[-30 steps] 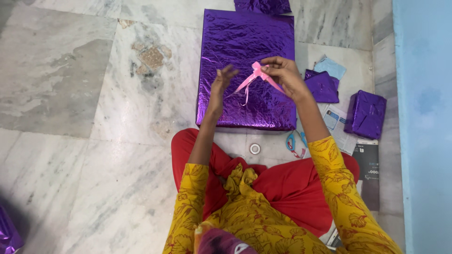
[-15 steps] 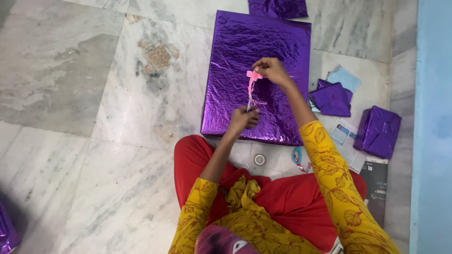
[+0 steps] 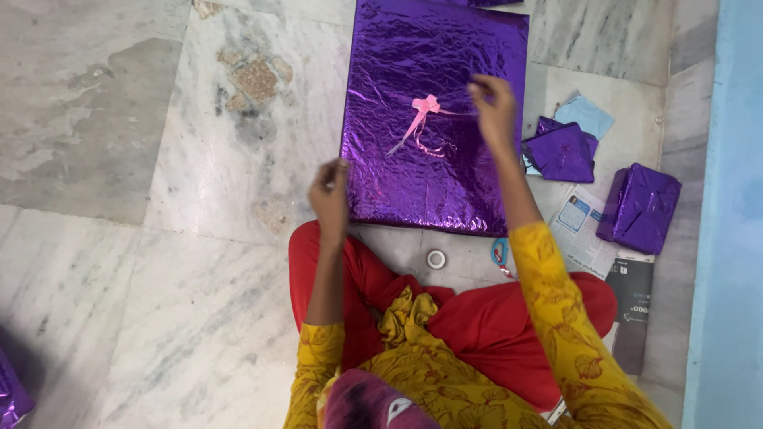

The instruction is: The person wraps a rectangular box with purple foil paper, smoothing the surface and securing edges with tape. They then tie a pink ribbon around the box and attach it with tape.

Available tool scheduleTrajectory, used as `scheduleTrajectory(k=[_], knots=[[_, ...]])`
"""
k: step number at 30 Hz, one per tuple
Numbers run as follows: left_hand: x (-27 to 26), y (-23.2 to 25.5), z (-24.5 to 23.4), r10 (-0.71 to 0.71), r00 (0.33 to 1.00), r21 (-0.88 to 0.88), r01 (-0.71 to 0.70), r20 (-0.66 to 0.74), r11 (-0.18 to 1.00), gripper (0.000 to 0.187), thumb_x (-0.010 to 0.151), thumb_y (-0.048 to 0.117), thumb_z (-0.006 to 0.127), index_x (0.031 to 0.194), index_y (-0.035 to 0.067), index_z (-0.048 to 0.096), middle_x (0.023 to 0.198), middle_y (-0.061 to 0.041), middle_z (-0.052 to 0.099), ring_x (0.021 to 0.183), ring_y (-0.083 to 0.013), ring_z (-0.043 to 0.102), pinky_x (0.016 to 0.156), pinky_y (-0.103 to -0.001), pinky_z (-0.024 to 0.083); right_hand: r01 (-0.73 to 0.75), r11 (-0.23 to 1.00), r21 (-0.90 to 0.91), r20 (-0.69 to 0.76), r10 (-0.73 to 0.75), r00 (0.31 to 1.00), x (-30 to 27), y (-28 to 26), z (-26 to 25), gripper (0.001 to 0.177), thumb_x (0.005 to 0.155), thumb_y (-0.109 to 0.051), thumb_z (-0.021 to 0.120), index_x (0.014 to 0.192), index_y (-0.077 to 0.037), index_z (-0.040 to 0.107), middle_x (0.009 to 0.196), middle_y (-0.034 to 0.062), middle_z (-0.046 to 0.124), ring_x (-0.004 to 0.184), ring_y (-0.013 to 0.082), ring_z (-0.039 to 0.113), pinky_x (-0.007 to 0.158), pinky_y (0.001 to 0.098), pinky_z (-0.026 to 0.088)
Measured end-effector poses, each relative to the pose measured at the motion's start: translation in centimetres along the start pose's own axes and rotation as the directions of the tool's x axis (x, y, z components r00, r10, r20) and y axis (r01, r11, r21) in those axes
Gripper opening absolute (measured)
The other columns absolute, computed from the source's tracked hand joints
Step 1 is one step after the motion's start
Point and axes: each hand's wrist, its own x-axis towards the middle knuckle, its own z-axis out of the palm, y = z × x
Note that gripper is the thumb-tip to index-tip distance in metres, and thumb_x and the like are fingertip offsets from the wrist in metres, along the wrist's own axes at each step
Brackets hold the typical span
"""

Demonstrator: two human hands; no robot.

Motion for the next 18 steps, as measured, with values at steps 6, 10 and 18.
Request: scheduleTrajectory(k=[6, 10, 18], knots=[[3.1, -2.7, -2.2, -0.050, 0.997, 0.275, 0.032, 0.059, 0.961, 0.069, 0.099, 0.054, 0.062, 0.134, -0.005, 0.062, 0.130, -0.027, 0.066, 0.124, -0.0375, 0.061, 0.104, -0.042, 0.046, -0.372, 0.912, 0.175, -0.238, 0.405, 0.882, -12.7, 1.0, -8.3, 0.038, 0.100, -0.023, 0.070, 0.129, 0.001, 0.064, 0.122, 0.0112, 0.066, 0.111, 0.0199, 0.063, 0.100, 0.0329, 0.048], [2.3, -5.3, -0.9, -0.125, 0.985, 0.308, 0.082, 0.123, 0.948, 0.069, 0.097, 0.055, 0.062, 0.134, -0.003, 0.063, 0.128, -0.024, 0.068, 0.123, -0.0339, 0.065, 0.105, -0.039, 0.048, -0.569, 0.737, 0.366, -0.002, 0.612, 0.791, -18.8, 3.0, -10.1, 0.040, 0.104, -0.028, 0.061, 0.132, 0.001, 0.066, 0.120, 0.0079, 0.070, 0.109, 0.0162, 0.062, 0.098, 0.0306, 0.046], [1.0, -6.4, 0.3, -0.068, 0.996, 0.244, 0.052, 0.057, 0.968, 0.049, 0.089, 0.028, 0.071, 0.130, 0.001, 0.066, 0.122, -0.019, 0.075, 0.113, -0.0284, 0.073, 0.101, -0.035, 0.053, -0.540, 0.745, 0.393, 0.080, 0.557, 0.827, -21.6, 2.2, -10.3, 0.049, 0.108, -0.028, 0.053, 0.143, 0.006, 0.054, 0.137, 0.0131, 0.065, 0.129, 0.0199, 0.058, 0.112, 0.0300, 0.042]])
